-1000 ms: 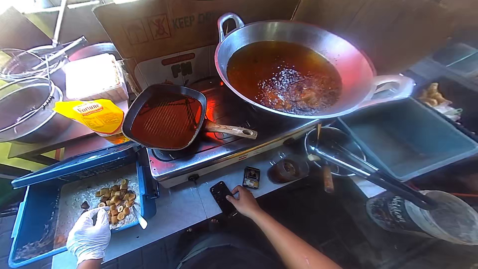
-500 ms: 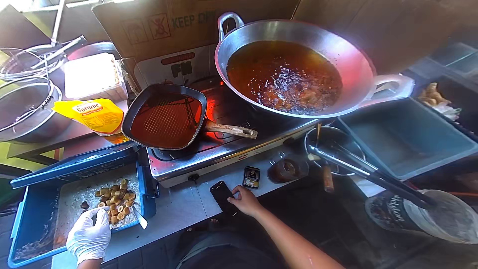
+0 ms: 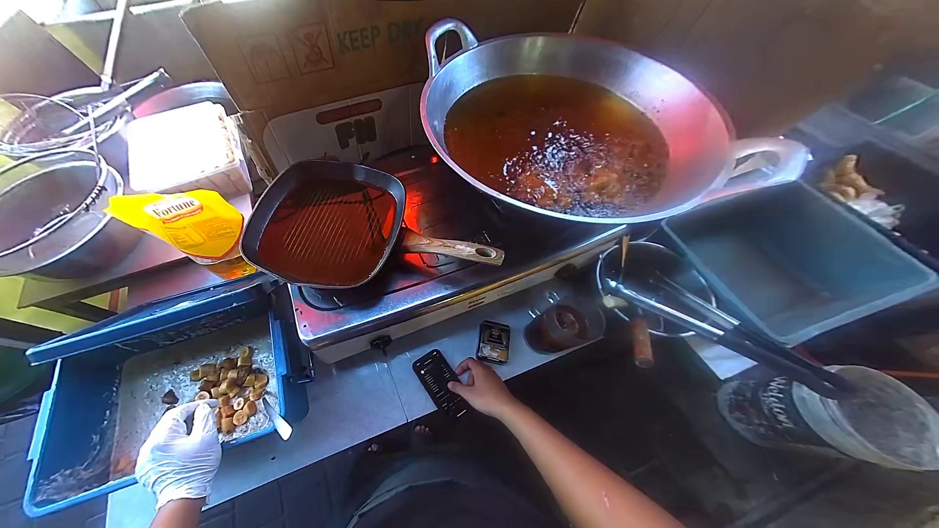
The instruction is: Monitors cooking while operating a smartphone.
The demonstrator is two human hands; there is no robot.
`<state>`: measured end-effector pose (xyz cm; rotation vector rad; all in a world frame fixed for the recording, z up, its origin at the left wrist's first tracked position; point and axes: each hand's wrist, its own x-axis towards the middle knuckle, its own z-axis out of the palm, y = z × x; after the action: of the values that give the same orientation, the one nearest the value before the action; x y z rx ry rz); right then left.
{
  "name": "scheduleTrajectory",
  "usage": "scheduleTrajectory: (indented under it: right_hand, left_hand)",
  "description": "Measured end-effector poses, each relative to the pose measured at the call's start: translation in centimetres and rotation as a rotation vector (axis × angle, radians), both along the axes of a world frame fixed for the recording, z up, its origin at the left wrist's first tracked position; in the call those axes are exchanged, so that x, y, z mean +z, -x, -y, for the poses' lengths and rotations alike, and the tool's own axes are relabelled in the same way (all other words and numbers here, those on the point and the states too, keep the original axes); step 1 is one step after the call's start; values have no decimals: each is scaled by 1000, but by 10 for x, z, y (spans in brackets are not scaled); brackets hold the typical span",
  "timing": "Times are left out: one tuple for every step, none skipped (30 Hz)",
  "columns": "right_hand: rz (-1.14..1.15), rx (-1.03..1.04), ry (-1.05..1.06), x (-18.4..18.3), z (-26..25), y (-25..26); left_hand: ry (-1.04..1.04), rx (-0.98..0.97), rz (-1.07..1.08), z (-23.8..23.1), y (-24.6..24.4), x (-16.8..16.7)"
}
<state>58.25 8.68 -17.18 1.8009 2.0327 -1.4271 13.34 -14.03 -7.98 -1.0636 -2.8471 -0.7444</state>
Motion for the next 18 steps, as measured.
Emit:
scheduleTrajectory:
  right_hand:
    - [-1, 2, 4, 0, 0, 0]
    - [-2, 6, 10, 1, 0, 0]
    - [-7, 8, 16, 0, 0, -1]
    - [-12, 13, 20, -1, 0, -2]
    - [-20, 19, 24, -1, -1, -4]
    - [-28, 26, 31, -2, -1, -6]
    - [-37, 32, 38, -3, -1, -7]
    - [-47, 39, 43, -4, -2, -9]
    - [-54, 45, 45, -5, -2, -10]
    - [-59, 48, 45, -5, -2, -11]
    - [-63, 50, 47, -5, -2, -11]
    - [-62, 52, 50, -6, -2, -12]
    - [-63, 57, 46, -5, -2, -12]
    - [-68, 63, 39, -5, -2, -12]
    - [-72, 68, 32, -5, -2, -12]
    - [-75, 69, 26, -5, -1, -12]
    - [-76, 67, 24, -6, -1, -13]
    - [-78, 67, 21, -8, -1, -13]
  left_hand:
    - [5, 1, -4, 0, 0, 0]
    - [10, 3, -6, 0, 0, 0]
    - [13, 4, -3, 0, 0, 0]
    - [15, 6, 0, -1, 0, 1]
    - [12, 7, 3, -1, -1, 1]
    - [7, 7, 8, -1, -1, 1]
    - [6, 8, 13, -1, -1, 1]
    - [3, 8, 15, -1, -1, 2]
    - [2, 8, 14, -2, -2, 2]
    - [-1, 6, 13, -2, -2, 3]
    - [2, 7, 14, -2, -3, 3]
    - [8, 8, 16, -1, -3, 4]
    - [12, 7, 21, -2, -3, 5]
    - [17, 7, 27, -2, -4, 6]
    - [21, 7, 29, -2, -5, 7]
    - [22, 6, 30, -3, -5, 7]
    - [22, 5, 31, -2, -4, 7]
    - [26, 2, 28, -2, -4, 6]
